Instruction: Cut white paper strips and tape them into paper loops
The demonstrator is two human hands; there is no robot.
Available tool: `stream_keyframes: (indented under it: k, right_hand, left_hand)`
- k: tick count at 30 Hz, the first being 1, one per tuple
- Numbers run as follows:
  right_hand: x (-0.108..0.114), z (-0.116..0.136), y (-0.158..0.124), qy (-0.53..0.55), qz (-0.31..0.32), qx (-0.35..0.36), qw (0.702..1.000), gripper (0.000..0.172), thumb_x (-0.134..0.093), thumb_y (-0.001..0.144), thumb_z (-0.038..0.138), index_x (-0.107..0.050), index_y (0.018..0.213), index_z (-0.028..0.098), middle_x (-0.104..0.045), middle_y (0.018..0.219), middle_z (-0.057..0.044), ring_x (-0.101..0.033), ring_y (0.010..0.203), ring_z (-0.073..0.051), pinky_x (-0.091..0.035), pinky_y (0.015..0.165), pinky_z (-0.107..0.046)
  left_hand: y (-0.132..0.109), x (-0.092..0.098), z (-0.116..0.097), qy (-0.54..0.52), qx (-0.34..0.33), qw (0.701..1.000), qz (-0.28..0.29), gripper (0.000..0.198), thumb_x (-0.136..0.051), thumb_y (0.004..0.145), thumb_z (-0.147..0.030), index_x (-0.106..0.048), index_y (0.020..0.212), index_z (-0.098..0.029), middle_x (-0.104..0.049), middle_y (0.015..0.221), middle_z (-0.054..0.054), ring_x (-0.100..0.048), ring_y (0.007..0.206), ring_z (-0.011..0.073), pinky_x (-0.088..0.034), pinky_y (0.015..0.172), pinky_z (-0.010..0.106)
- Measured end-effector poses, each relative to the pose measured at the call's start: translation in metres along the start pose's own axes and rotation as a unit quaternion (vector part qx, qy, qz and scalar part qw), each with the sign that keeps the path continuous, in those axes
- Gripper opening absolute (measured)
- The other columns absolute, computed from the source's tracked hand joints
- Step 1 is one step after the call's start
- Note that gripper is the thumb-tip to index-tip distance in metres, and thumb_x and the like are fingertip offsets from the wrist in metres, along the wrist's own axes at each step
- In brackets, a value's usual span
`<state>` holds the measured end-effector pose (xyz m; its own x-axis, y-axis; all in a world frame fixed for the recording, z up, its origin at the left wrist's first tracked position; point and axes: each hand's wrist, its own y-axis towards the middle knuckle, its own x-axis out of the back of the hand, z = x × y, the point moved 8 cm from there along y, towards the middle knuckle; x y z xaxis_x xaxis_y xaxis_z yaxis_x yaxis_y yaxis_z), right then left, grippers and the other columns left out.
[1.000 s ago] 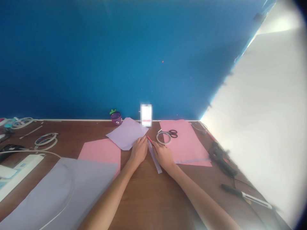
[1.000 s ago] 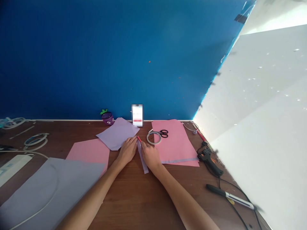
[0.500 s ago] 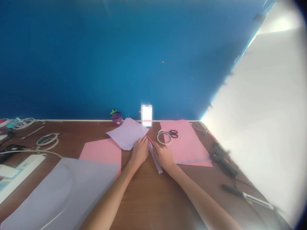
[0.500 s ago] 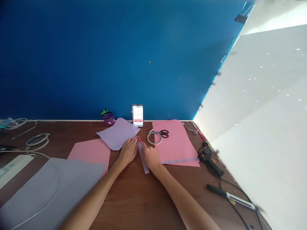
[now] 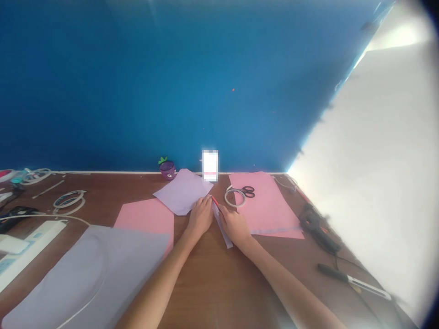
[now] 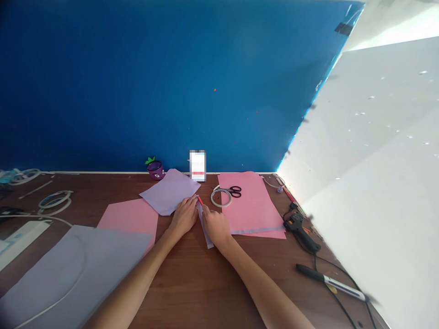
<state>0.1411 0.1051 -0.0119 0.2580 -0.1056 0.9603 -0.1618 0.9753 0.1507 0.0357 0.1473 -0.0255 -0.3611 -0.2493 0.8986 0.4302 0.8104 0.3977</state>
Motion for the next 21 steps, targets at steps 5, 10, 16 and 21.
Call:
stream_keyframes:
  k: [5, 10, 16, 21]
  right_hand:
    - [0.002, 0.0, -0.003, 0.006, 0.0, -0.007, 1.0, 0.039, -0.033, 0.097, 0.023, -0.05, 0.131, 0.023, -0.071, 0.087, -0.006, -0.066, 0.072, -0.019, -0.035, 0.057, -0.025]
    - [0.001, -0.001, -0.006, 0.003, 0.0, -0.018, 1.0, 0.037, -0.032, 0.098, 0.025, -0.05, 0.13, 0.023, -0.071, 0.082, -0.006, -0.065, 0.067, -0.019, -0.034, 0.056, -0.025]
    - [0.0, -0.002, -0.007, 0.003, -0.009, -0.015, 1.0, 0.037, -0.032, 0.098, 0.025, -0.052, 0.128, 0.022, -0.071, 0.082, -0.007, -0.065, 0.067, -0.018, -0.032, 0.055, -0.024]
    - [0.003, -0.004, -0.007, 0.006, -0.013, -0.014, 1.0, 0.037, -0.033, 0.096, 0.025, -0.053, 0.127, 0.022, -0.071, 0.081, -0.006, -0.064, 0.066, -0.018, -0.03, 0.054, -0.024]
  left_hand:
    - [0.001, -0.001, 0.001, -0.009, 0.001, 1.0, -0.006, 0.045, -0.041, 0.086, -0.011, -0.048, 0.13, -0.016, -0.052, 0.138, 0.012, -0.05, 0.122, 0.0255, -0.046, 0.094, 0.042]
    - [0.0, -0.002, 0.002, -0.004, 0.0, 1.0, -0.008, 0.042, -0.041, 0.087, -0.012, -0.049, 0.128, -0.015, -0.052, 0.138, 0.012, -0.049, 0.121, 0.026, -0.046, 0.094, 0.042]
    - [0.001, 0.0, 0.001, 0.003, -0.002, 1.0, -0.011, 0.037, -0.041, 0.089, -0.014, -0.05, 0.125, -0.016, -0.053, 0.136, 0.01, -0.05, 0.118, 0.0261, -0.045, 0.092, 0.04]
    - [0.01, 0.002, 0.009, 0.011, 0.015, 1.0, -0.008, 0.035, -0.039, 0.09, -0.012, -0.05, 0.123, -0.018, -0.063, 0.114, 0.009, -0.055, 0.103, 0.0239, -0.046, 0.085, 0.037]
